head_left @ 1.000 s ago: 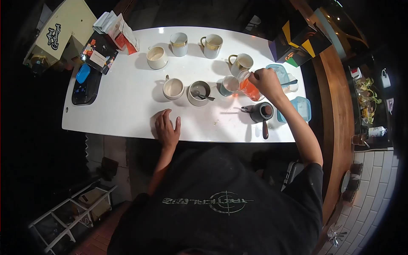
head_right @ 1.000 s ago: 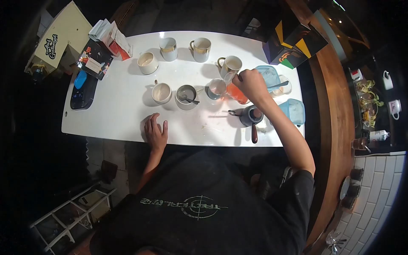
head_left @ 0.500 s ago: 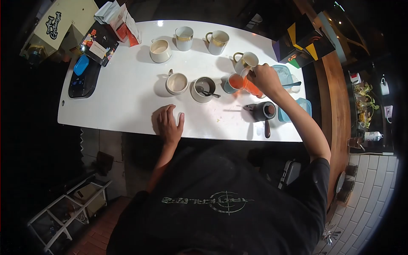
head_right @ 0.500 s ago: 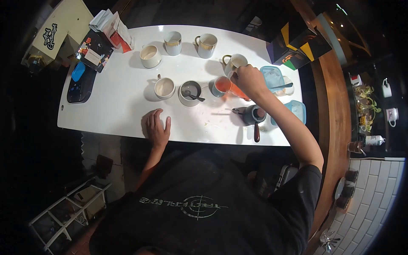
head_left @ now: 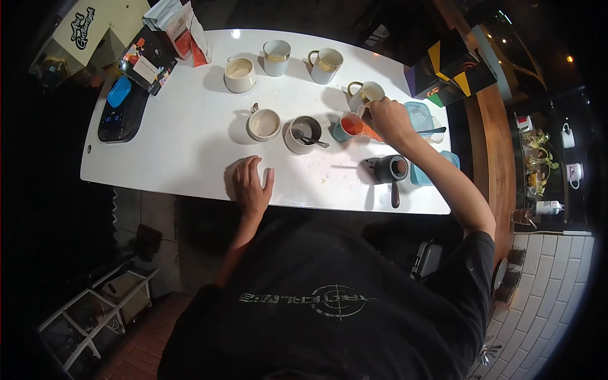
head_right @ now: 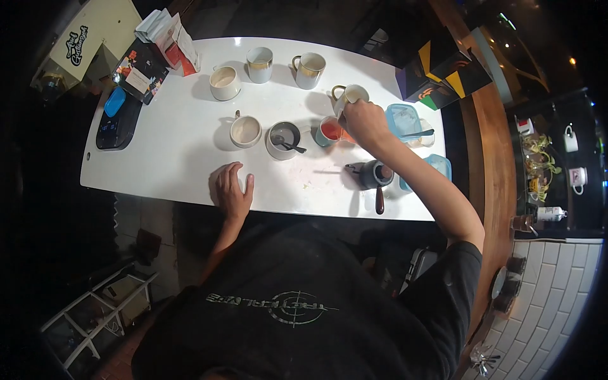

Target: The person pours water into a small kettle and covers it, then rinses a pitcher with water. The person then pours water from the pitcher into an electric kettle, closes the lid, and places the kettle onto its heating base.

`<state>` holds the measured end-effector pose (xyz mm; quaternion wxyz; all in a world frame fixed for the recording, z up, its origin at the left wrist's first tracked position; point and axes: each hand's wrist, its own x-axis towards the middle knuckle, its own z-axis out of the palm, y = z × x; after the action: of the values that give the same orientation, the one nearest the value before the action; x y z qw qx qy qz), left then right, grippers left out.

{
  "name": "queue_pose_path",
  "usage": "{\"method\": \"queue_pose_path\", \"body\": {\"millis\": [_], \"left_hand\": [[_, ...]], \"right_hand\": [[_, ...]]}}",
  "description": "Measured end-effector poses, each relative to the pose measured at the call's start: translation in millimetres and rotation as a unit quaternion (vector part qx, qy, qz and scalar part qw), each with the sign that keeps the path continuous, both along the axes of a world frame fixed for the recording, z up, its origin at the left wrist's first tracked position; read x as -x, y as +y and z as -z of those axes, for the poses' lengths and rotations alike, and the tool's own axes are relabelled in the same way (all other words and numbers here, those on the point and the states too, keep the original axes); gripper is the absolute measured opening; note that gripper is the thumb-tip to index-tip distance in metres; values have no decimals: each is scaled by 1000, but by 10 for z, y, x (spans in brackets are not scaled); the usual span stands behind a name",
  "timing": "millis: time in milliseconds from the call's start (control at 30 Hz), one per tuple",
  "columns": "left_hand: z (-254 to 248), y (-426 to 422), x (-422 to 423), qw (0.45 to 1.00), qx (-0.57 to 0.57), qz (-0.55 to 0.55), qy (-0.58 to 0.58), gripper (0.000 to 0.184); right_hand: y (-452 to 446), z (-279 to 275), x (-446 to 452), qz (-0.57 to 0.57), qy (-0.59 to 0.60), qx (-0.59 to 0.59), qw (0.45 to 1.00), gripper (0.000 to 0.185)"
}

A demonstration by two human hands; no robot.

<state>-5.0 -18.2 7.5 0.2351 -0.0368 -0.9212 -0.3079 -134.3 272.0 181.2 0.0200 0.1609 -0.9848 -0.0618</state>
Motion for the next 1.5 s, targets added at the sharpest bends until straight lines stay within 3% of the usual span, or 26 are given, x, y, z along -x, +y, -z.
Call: {"method": "queue_pose_path", "body": {"millis": [500,867,1267,1500], "left_hand": [[-15,-23,6,1000,-14,5,6,33],[-19,-24,2,1000,-10,-1,11,32],[-26,-30,3,1000,-10,8,17,32],[-6,-22,12,1000,-5,3,17,33]], "right_hand": [[-131,69,38,-66,16,-87,994,23],[-279,138,-89,-152,44,-155,975,4],[-365,177,-255,-210,79,-211,952,7],[-280,143,-226,-182,111,-165,963,5]]}}
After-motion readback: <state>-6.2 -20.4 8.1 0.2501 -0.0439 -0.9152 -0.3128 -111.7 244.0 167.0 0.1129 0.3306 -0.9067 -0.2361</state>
